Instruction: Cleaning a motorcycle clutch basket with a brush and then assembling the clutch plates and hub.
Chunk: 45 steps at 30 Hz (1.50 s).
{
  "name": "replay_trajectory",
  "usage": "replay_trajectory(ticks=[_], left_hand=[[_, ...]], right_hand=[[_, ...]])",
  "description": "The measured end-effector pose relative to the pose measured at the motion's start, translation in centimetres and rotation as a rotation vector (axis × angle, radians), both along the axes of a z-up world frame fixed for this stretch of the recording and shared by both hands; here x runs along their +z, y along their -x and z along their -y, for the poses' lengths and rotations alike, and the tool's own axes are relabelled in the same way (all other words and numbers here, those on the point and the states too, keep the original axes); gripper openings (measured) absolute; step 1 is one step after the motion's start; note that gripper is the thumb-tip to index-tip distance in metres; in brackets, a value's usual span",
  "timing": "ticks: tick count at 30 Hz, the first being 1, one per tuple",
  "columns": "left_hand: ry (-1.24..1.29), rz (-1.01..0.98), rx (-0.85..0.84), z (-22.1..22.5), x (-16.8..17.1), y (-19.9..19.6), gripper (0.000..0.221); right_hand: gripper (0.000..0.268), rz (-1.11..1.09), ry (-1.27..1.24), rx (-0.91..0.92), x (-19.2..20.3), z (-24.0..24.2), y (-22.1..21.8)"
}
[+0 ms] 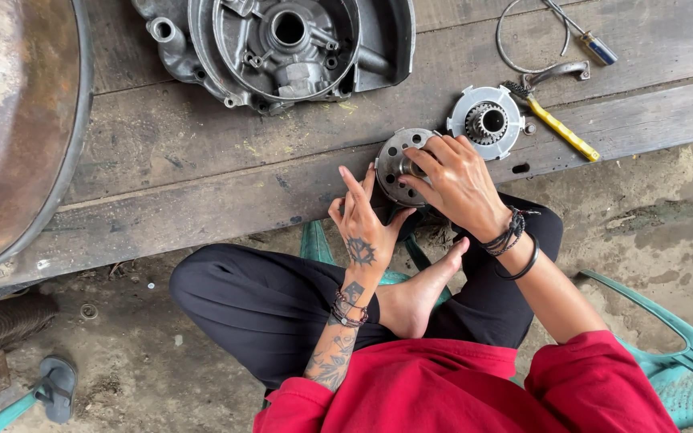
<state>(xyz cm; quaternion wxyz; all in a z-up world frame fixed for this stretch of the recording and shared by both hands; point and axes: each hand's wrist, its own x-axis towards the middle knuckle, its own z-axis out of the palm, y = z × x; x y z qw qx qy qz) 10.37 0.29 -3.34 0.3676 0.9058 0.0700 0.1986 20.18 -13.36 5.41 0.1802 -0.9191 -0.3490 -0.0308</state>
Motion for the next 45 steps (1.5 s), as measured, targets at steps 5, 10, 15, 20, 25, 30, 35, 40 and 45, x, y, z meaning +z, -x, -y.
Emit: replay_trajectory(ticks=[5,10,15,20,25,30,35,40,45], left_hand=[[-0.005,-0.031,0.008,-0.1,0.2,-0.1,0.121],[0.008,-0.043,0.013,-0.2,0.4,-0.2,0.121],[0.041,-0.052,0.009,-0.3,0.7,-0.3,0.121],[0.034,-0.023,0.027,-0.1,0.1,-0.1,0.121],[-0.001,-0.043,0.037,0.0,0.4,-0.3,0.118],[0.001,-0.026,0.043,0.0,0.5,-0.4,0.114],[0.024,-0.035,0.041,-0.2,1.2,-0.5,0.113],[0.018,-0.061,0.039,-0.2,0.8,-0.3,0.115],[0.026,-0.079,0.031,-0.3,0.7,-0.1,0.117]], right_hand=[[0.028,-0.038,0.038,-0.039,-0.2,0.0,0.4],[0.030,-0.081,0.003,-0.075,-0.4,0.2,0.7],[0.033,-0.185,-0.193,-0.208,0.4,2.3,0.0],[0.037,-0.118,-0.016,-0.202,3.1,3.6,-0.1],[0.032,-0.154,-0.084,-0.146,1.5,1.5,0.8],[0.031,-0.136,-0.086,-0.162,-0.9,0.8,1.2],[0.029,-0.125,-0.088,-0.122,-1.2,0.7,1.0],[0.028,-0.156,-0.075,-0.053,-0.1,0.3,0.1],[0.028,-0.169,-0.040,-0.001,0.3,0.3,-0.4]])
